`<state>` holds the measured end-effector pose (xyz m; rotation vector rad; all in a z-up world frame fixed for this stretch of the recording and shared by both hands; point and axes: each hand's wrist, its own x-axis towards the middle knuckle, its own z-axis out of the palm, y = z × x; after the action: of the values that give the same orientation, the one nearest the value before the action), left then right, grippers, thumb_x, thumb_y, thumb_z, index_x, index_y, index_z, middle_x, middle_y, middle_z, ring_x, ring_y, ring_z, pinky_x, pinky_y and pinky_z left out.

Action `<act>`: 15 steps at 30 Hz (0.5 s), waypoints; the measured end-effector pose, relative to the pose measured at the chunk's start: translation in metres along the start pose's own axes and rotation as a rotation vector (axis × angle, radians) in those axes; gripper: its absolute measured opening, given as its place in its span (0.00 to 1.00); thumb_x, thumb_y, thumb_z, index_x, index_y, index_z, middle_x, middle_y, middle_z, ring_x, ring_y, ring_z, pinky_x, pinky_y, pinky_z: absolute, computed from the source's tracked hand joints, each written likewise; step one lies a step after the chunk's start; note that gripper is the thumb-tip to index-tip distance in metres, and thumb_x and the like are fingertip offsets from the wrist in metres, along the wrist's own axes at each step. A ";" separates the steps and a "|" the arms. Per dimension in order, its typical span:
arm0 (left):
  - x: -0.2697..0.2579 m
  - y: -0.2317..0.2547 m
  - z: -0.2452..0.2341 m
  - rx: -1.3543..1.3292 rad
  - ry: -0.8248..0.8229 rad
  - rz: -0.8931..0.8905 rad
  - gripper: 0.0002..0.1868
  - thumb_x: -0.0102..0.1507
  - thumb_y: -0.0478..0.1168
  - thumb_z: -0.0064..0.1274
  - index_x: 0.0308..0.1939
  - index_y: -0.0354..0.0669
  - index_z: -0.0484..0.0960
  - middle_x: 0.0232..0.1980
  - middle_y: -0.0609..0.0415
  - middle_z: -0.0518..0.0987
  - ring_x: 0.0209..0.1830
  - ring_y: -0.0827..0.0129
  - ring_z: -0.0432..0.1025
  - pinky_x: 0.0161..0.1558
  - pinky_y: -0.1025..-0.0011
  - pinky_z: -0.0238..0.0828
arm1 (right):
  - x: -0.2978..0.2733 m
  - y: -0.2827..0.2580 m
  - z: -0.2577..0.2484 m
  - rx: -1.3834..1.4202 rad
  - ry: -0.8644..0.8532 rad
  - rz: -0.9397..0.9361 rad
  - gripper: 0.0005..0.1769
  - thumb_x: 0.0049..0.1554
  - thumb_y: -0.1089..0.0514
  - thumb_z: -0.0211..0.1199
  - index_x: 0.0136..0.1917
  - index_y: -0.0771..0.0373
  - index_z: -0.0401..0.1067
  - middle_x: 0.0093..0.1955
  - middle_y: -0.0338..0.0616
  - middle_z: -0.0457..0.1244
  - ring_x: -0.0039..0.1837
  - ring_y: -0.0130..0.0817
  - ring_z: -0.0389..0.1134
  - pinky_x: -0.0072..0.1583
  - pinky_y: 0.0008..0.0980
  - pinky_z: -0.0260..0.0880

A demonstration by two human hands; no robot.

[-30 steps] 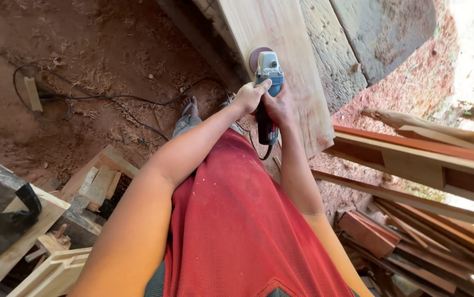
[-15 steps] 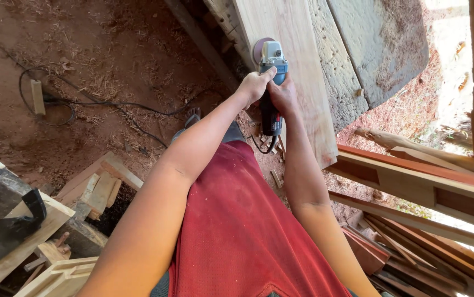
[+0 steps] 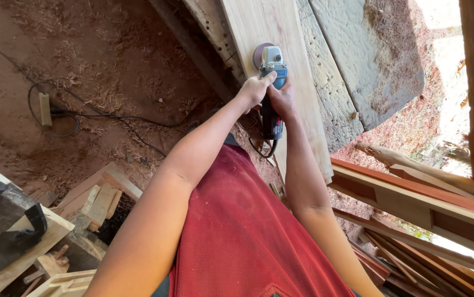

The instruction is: The person uses an electric sander to smooth the surface of a long wooden plank resting on a workbench. They move the sander back and forth along the length of the plank, covering the entire surface area.

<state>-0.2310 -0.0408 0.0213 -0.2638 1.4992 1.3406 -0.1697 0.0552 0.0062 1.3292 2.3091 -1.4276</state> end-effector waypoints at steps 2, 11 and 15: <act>0.011 0.004 0.006 0.009 -0.004 0.006 0.41 0.61 0.68 0.50 0.60 0.34 0.78 0.55 0.40 0.79 0.50 0.48 0.79 0.41 0.54 0.83 | 0.010 -0.002 -0.005 -0.016 0.006 0.007 0.26 0.53 0.35 0.69 0.54 0.54 0.71 0.42 0.49 0.70 0.53 0.45 0.74 0.53 0.51 0.74; 0.061 0.005 0.041 0.054 0.001 -0.002 0.42 0.60 0.70 0.50 0.57 0.33 0.80 0.54 0.38 0.80 0.46 0.46 0.80 0.30 0.54 0.85 | 0.041 0.006 -0.032 -0.023 0.030 0.050 0.27 0.52 0.34 0.70 0.52 0.53 0.71 0.42 0.48 0.69 0.53 0.44 0.74 0.53 0.47 0.74; 0.078 0.001 0.059 0.086 -0.011 0.008 0.40 0.59 0.70 0.52 0.54 0.35 0.82 0.50 0.40 0.81 0.42 0.48 0.81 0.28 0.54 0.86 | 0.032 -0.018 -0.060 -0.094 0.005 0.105 0.30 0.55 0.30 0.65 0.56 0.55 0.69 0.48 0.54 0.70 0.58 0.49 0.72 0.57 0.52 0.73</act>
<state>-0.2325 0.0432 -0.0289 -0.1956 1.5452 1.2783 -0.1826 0.1180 0.0354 1.4049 2.2434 -1.2695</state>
